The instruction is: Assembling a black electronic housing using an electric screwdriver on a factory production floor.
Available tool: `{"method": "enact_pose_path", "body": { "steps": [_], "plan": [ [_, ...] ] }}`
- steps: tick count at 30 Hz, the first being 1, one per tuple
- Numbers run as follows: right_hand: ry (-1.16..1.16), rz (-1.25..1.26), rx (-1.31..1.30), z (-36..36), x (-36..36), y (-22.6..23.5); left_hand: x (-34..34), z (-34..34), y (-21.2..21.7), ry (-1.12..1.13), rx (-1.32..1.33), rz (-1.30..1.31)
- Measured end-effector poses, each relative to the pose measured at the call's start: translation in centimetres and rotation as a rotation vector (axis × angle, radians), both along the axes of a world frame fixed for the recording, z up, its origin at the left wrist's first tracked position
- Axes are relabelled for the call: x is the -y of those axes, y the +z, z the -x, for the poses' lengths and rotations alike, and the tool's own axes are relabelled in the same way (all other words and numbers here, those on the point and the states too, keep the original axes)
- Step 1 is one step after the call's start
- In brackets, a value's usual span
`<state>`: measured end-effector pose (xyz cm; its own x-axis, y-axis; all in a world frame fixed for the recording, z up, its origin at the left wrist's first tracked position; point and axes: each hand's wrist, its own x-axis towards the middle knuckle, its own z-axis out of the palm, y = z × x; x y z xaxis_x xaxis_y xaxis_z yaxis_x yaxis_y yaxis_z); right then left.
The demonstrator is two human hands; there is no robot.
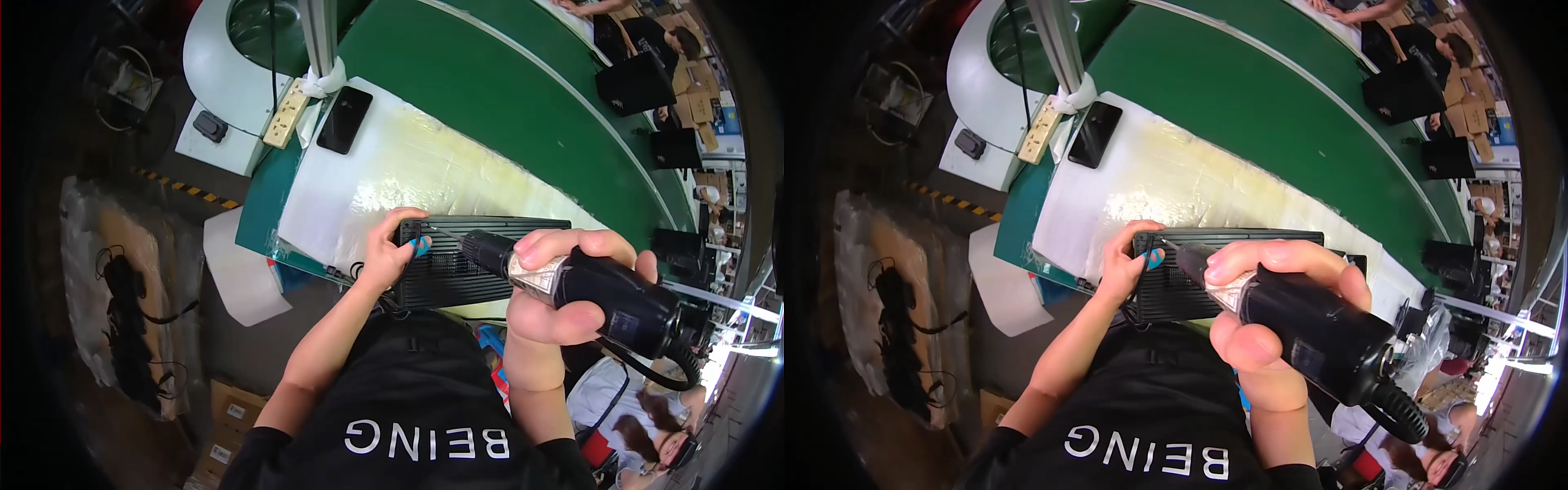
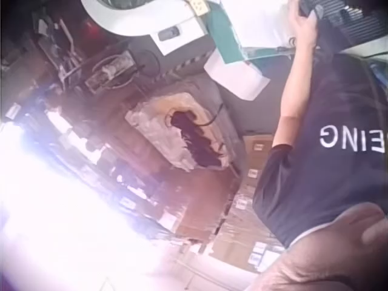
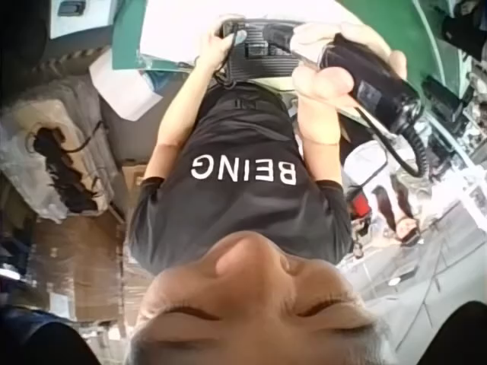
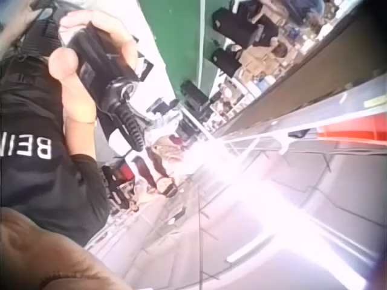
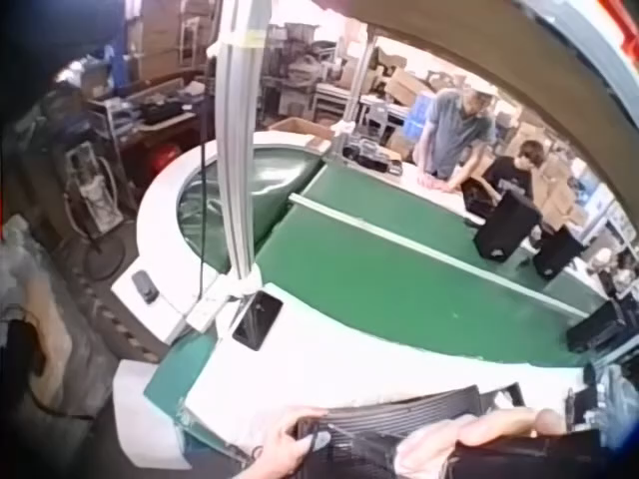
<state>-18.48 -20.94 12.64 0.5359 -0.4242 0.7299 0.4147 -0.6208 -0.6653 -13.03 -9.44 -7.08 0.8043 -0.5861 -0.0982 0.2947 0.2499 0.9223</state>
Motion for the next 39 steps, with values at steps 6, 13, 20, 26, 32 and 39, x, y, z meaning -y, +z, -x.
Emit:
{"method": "enact_pose_path", "body": {
  "steps": [6, 13, 20, 26, 32, 39],
  "plan": [
    [0.161, -0.038, -0.051, -1.6, -1.1, -1.1, 0.1, 0.0, -0.6, 0.012, 0.088, 0.028],
    [0.305, -0.037, -0.193, -2.2, -1.0, -1.6, 0.1, -0.1, -1.1, 0.005, 0.123, 0.026],
    [0.471, 0.033, -0.255, -2.7, -0.4, -3.1, 0.0, -0.3, -0.5, 0.019, 0.105, -0.025],
    [0.495, -0.101, -0.158, -3.1, -1.5, -4.2, 0.0, -0.2, -0.5, -0.016, 0.09, -0.037],
    [0.364, 0.0, -0.321, -2.2, -0.3, -2.0, 0.0, 0.0, -0.9, -0.006, 0.092, 0.013],
    [0.018, -0.05, 0.092, -1.5, 0.5, -3.1, 0.0, 0.0, -0.5, -0.04, 0.029, 0.006]
  ]
}}
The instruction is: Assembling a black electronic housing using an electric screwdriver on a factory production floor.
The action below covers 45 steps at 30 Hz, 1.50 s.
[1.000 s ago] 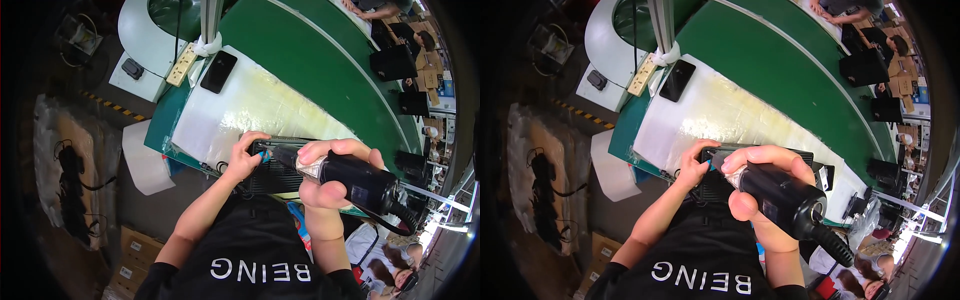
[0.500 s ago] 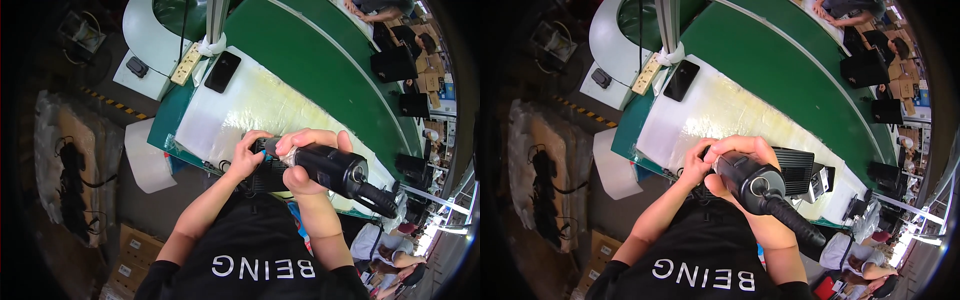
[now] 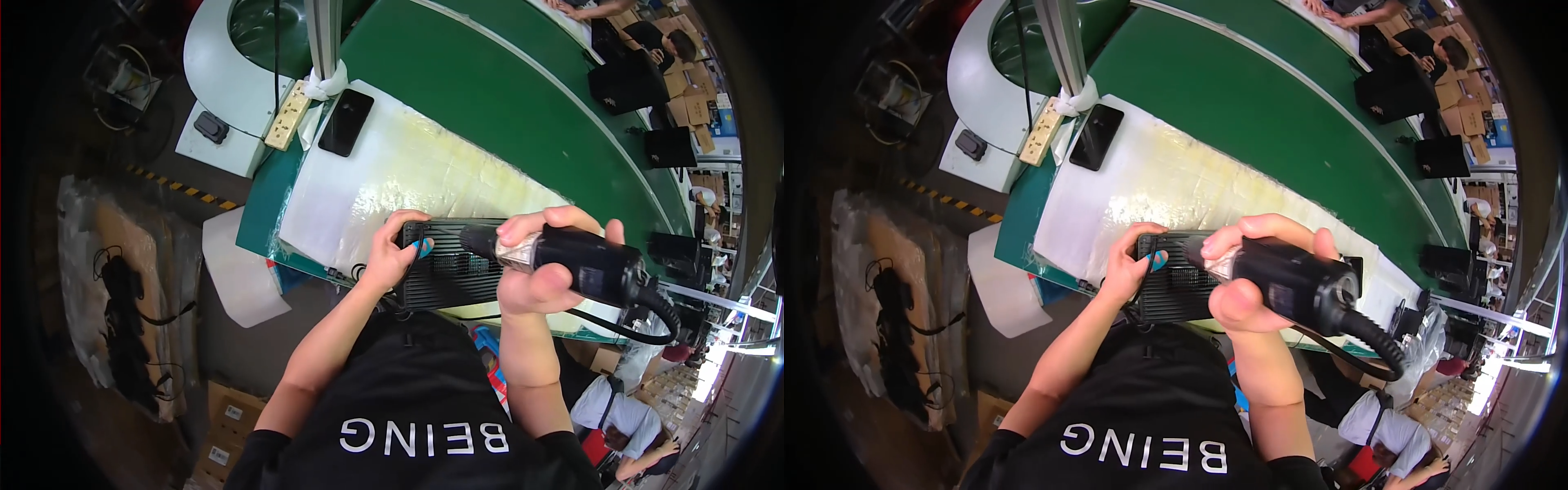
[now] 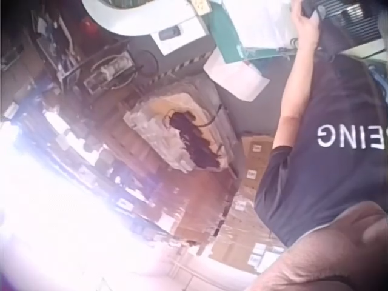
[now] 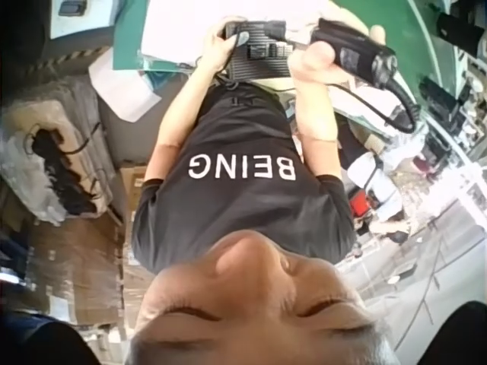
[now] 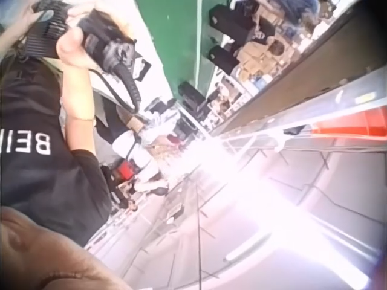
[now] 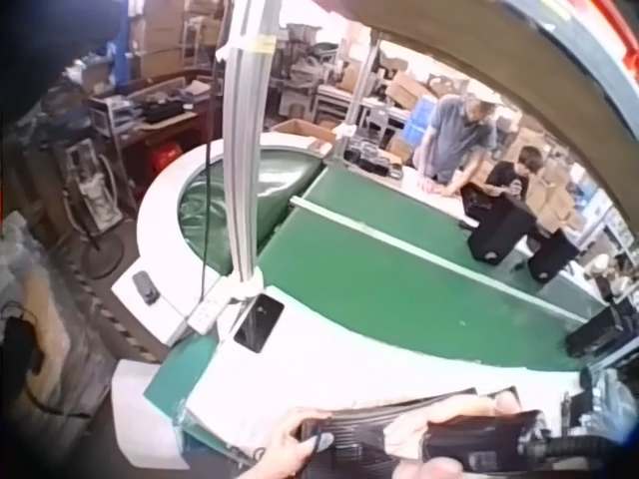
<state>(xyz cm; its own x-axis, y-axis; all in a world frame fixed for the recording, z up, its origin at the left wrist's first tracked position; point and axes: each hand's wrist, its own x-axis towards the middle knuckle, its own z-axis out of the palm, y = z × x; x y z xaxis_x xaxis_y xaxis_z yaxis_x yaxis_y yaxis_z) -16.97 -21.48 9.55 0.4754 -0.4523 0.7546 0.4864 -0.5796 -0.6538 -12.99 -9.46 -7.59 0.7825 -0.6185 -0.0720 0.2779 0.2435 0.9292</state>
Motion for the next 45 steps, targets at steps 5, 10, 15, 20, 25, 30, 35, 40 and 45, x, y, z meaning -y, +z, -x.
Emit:
{"method": "enact_pose_path", "body": {
  "steps": [5, 10, 15, 20, 25, 30, 35, 40, 45],
  "plan": [
    [0.13, 0.028, -0.066, -0.2, 0.3, -0.7, 0.3, 0.1, 0.9, -0.018, -0.001, -0.023],
    [0.321, -0.416, -0.284, 0.6, -1.0, -0.4, -0.4, 0.3, -0.6, -0.001, 0.02, -0.026],
    [0.291, 0.025, -0.248, 0.0, 0.1, -2.0, -0.6, 0.3, -1.1, 0.03, -0.019, -0.163],
    [0.29, -0.129, -0.269, -1.0, -0.3, -1.8, -1.5, -0.9, -9.5, 0.005, -0.559, 0.288],
    [0.027, -0.004, 0.132, 3.9, 2.7, 1.2, -6.0, -0.4, -5.5, 0.003, -0.021, -0.183],
    [-0.037, -0.559, 0.044, 14.9, 4.0, 4.3, 0.6, -3.7, 1.4, -0.087, 0.371, -0.418],
    [-0.589, -0.428, 0.022, 24.5, 7.0, -0.7, 12.5, -3.9, -2.4, -0.315, 0.192, -0.223],
    [-0.716, -0.839, -0.11, 32.9, 6.7, -4.7, 21.3, -1.5, -3.2, -0.444, 0.418, -0.183],
    [-0.861, -0.908, -0.362, 35.6, 7.4, -8.8, 23.5, -2.8, -3.9, -0.446, 0.661, -0.249]
  ]
}}
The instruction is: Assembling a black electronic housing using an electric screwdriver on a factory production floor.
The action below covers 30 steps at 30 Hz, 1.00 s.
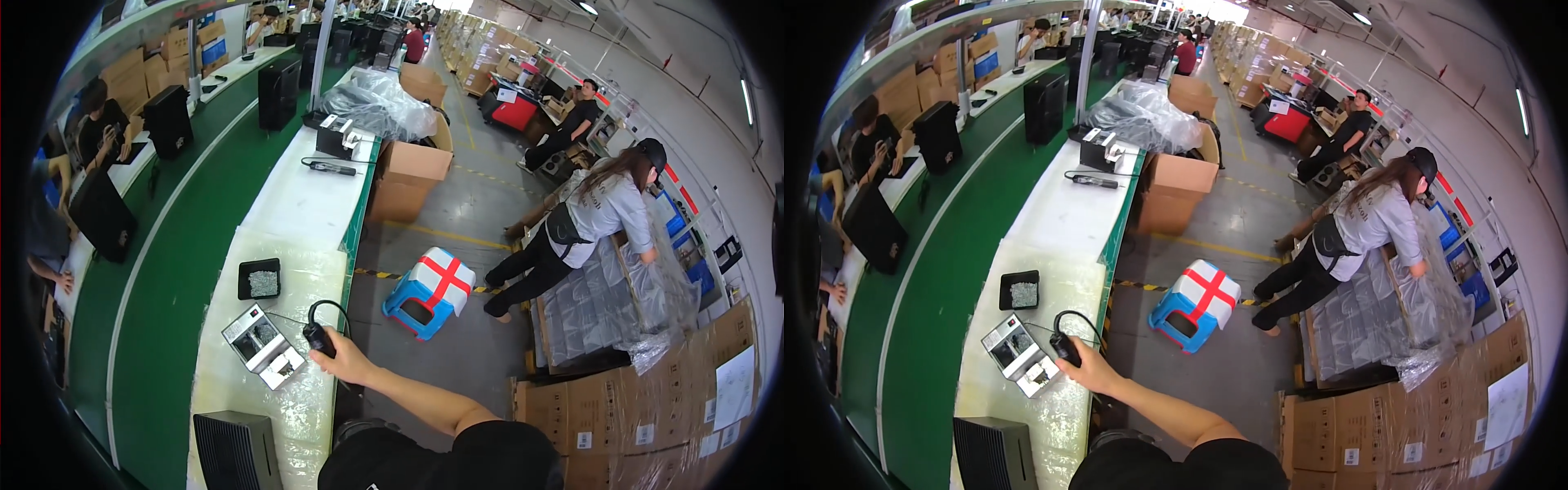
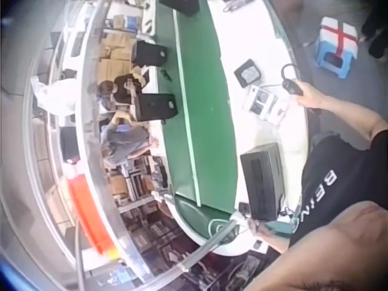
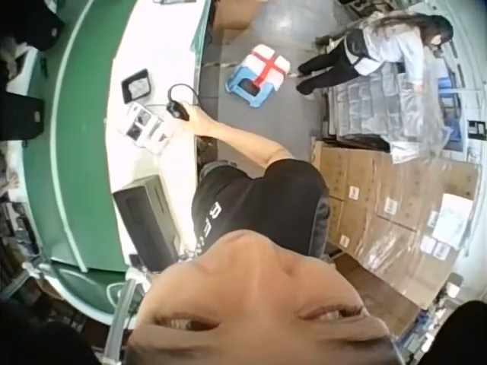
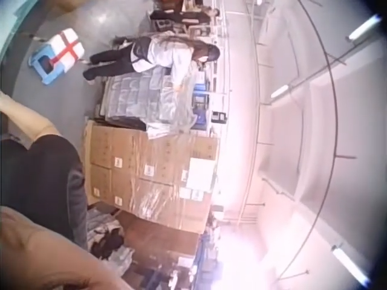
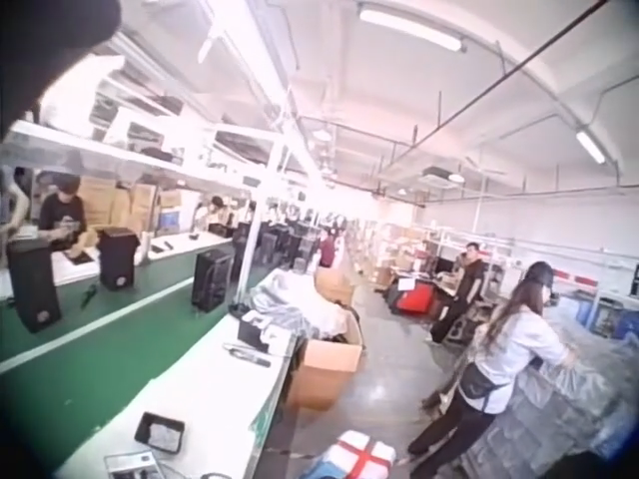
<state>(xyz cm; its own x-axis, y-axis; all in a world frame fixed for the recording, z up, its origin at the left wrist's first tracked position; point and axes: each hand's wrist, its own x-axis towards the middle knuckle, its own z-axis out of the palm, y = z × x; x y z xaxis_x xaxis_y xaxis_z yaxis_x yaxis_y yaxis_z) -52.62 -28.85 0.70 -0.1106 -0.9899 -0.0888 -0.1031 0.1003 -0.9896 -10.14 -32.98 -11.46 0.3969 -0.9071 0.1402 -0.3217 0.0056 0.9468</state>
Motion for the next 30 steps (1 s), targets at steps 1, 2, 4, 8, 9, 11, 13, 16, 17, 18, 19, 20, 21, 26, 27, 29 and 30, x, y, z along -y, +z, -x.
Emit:
{"method": "enact_pose_path", "body": {
  "steps": [1, 2, 4, 8, 9, 11, 13, 16, 17, 18, 19, 20, 21, 26, 27, 29, 30],
  "plan": [
    [-0.004, -0.048, -0.057, 0.2, 0.6, -1.5, -0.7, -1.1, 0.1, 0.013, 0.061, -0.023],
    [0.006, -0.102, -0.11, 0.5, 1.5, -3.2, -2.1, -2.5, 0.2, 0.035, 0.127, -0.056],
    [-0.262, 0.354, -0.613, 1.1, 3.1, -8.2, -7.0, -6.4, 1.6, 0.107, 0.27, -0.139],
    [-0.346, -0.21, -0.078, 4.4, 5.2, -8.3, -16.9, -4.0, 13.5, 0.196, 0.668, -0.389],
    [-0.339, -0.227, -0.028, 3.8, 6.0, -7.5, -15.6, 0.0, 15.2, 0.102, 0.747, -0.33],
    [-0.258, -0.255, -0.052, 3.4, 7.4, -8.3, -13.1, 4.9, 15.4, 0.027, 0.726, -0.109],
    [-0.265, -0.203, -0.087, 4.2, 8.1, -10.1, -10.7, 6.8, 15.2, -0.003, 0.722, -0.128],
    [-0.287, -0.259, -0.064, 3.6, 9.2, -11.2, -7.7, 6.9, 13.8, 0.114, 0.681, -0.167],
    [-0.274, -0.291, -0.063, 3.6, 9.6, -11.6, -7.1, 6.8, 13.7, 0.117, 0.76, -0.199],
    [-0.264, -0.322, -0.064, 3.5, 10.2, -12.1, -6.8, 6.7, 13.6, 0.116, 0.835, -0.232],
    [-0.247, -0.321, -0.07, 3.7, 10.5, -12.7, -6.6, 7.0, 13.2, 0.12, 0.926, -0.289],
    [-0.23, -0.339, -0.051, 3.6, 10.9, -13.2, -6.6, 6.8, 12.7, 0.111, 0.947, -0.287],
    [-0.215, -0.358, -0.035, 3.6, 11.2, -13.8, -6.6, 6.7, 12.6, 0.111, 0.916, -0.3],
    [-0.161, -0.405, -0.088, 2.7, 11.2, -15.1, -6.8, 6.1, 12.6, 0.116, 0.856, -0.306],
    [-0.194, -0.383, -0.107, 3.1, 10.8, -15.4, -6.7, 6.2, 12.7, 0.106, 0.848, -0.304],
    [-0.247, -0.328, -0.101, 3.1, 10.3, -14.9, -6.5, 6.1, 12.7, 0.083, 0.824, -0.298],
    [-0.289, -0.263, -0.086, 3.4, 10.0, -14.5, -6.5, 6.0, 12.7, 0.083, 0.817, -0.302]
  ]
}}
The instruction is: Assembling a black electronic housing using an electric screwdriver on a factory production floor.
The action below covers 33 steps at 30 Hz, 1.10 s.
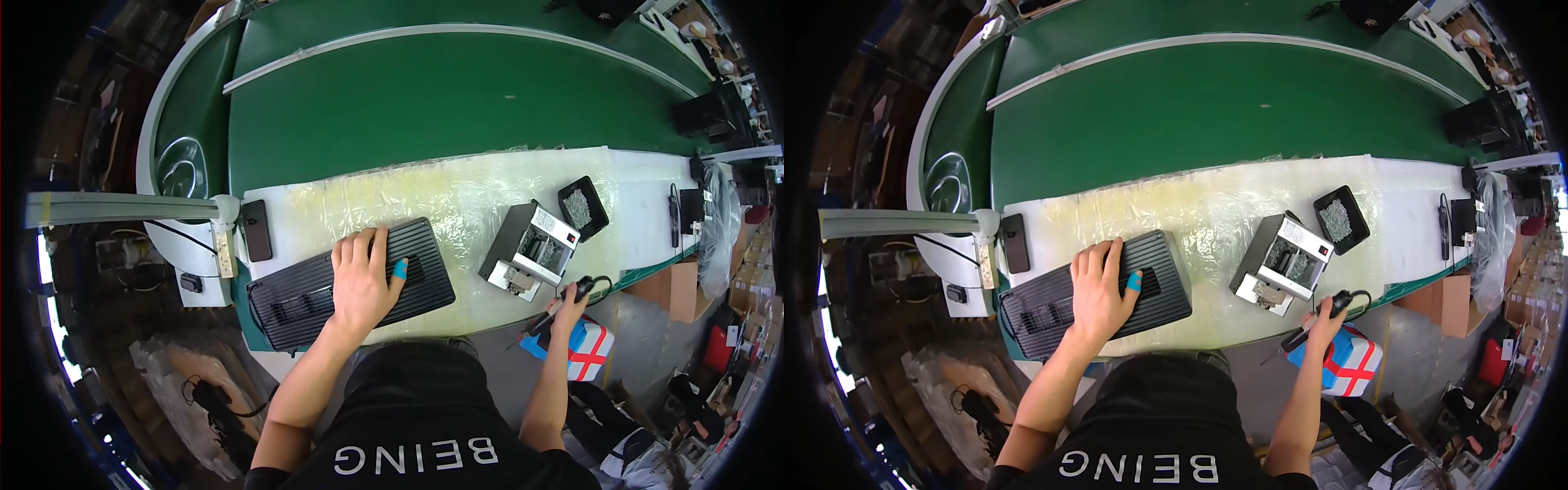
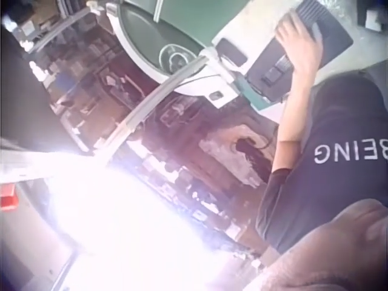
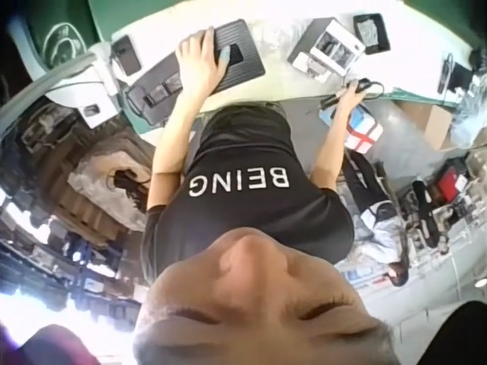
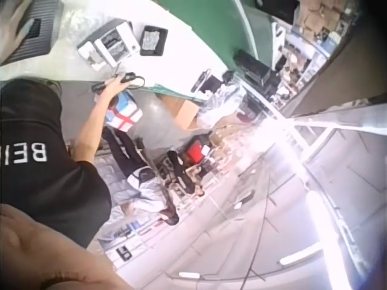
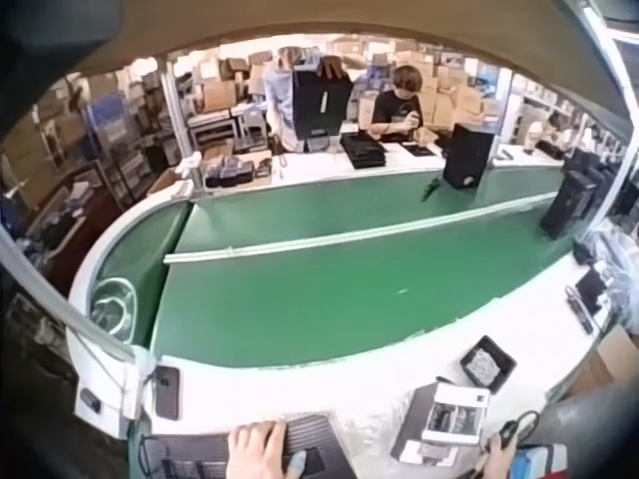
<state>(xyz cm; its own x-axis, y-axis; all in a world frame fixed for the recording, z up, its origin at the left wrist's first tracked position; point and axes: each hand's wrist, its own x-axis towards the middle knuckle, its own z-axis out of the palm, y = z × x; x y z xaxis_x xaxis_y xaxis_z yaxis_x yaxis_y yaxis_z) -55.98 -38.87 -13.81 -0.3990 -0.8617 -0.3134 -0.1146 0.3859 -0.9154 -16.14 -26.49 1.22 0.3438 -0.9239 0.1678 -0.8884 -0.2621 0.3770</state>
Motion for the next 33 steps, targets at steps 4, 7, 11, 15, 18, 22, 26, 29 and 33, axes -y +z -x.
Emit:
{"method": "enact_pose_path", "body": {
  "steps": [4, 7, 11, 15, 18, 22, 26, 29, 33],
  "plan": [
    [0.044, 0.207, -0.051, -1.7, -0.8, 6.3, 0.0, -0.3, -0.2, -0.032, -0.006, 0.015],
    [0.268, 0.353, -0.016, -5.3, -2.0, 11.7, -0.8, -0.7, -0.3, -0.059, -0.044, 0.038],
    [0.459, 0.274, 0.057, -12.5, -5.0, 14.2, -3.3, -1.3, 0.9, -0.11, -0.065, 0.059],
    [0.681, 0.105, -0.002, -18.1, -4.4, 12.8, -9.5, -3.9, 2.7, 0.107, -0.09, 0.164],
    [0.792, 0.126, -0.178, -20.7, -3.2, 10.2, -14.5, -6.5, 2.8, 0.42, -0.118, 0.286],
    [0.92, -0.111, -0.169, -21.9, -1.2, 5.4, -21.0, -9.6, -1.2, 0.777, -0.597, 0.461],
    [1.004, 0.055, -0.301, -22.5, -0.3, -0.5, -22.5, -10.3, -5.4, 0.94, -1.189, 0.388],
    [1.002, -0.012, -0.198, -23.2, -0.4, -1.2, -22.5, -9.6, -7.2, 0.954, -1.388, 0.456],
    [1.139, 0.325, -0.705, -22.1, 1.1, -1.6, -21.3, -10.5, -6.8, 0.95, -1.544, 0.442]
  ]
}}
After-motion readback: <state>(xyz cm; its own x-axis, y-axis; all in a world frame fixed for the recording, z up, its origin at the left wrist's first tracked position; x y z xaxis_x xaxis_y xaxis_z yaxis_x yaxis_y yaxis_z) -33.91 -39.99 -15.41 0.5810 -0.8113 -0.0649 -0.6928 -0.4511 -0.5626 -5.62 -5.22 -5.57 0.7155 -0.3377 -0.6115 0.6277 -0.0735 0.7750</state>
